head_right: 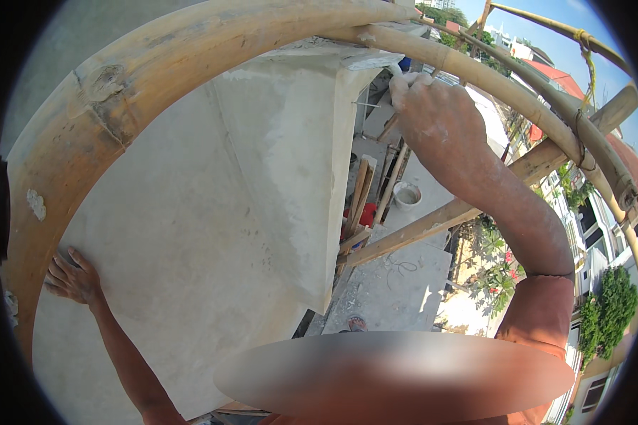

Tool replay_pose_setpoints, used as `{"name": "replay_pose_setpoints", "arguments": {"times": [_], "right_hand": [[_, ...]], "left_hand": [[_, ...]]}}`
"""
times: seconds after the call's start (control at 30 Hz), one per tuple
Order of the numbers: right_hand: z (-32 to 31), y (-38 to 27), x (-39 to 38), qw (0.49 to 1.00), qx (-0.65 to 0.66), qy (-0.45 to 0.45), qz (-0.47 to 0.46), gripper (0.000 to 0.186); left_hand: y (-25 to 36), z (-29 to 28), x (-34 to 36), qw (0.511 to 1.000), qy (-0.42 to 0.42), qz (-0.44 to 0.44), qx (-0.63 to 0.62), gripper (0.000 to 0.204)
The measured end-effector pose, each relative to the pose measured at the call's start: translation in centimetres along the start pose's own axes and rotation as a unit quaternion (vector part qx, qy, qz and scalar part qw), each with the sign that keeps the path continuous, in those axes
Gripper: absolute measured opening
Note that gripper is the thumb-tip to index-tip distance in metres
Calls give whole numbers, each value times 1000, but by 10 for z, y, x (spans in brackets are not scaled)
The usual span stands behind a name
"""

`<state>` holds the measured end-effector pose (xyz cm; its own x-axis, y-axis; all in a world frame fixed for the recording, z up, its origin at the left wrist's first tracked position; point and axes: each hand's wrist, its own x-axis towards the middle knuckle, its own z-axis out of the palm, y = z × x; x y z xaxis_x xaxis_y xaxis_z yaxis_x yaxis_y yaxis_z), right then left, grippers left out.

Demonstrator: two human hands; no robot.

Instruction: Applying and smoothing plaster or mortar onto a structural corner using a trowel.

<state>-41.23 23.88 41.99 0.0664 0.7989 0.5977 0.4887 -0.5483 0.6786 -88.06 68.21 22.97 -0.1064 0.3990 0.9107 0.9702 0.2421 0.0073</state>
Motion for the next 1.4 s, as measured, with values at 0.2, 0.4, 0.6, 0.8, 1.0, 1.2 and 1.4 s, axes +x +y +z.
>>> {"name": "replay_pose_setpoints", "arguments": {"times": [0.2,0.4,0.6,0.8,1.0,1.2,1.4], "right_hand": [[-4,-7,15,999,19,-2,26,21],[30,-52,71,994,94,63,-9,14],[44,-66,103,990,133,23,-31,11],[50,-63,94,993,111,24,-38,10],[45,-42,65,995,76,50,-40,8],[31,-20,25,998,49,39,-22,7],[1,-10,22,999,27,3,28,7]], "left_hand": [[-5,15,1,1000,21,1,-20,53],[7,0,5,970,182,31,-160,55],[16,-21,9,954,225,43,-192,56],[7,-15,10,960,216,44,-172,56],[8,-18,11,959,219,47,-176,56],[10,-21,10,951,238,51,-189,55],[4,-12,10,962,215,43,-164,55]]}}
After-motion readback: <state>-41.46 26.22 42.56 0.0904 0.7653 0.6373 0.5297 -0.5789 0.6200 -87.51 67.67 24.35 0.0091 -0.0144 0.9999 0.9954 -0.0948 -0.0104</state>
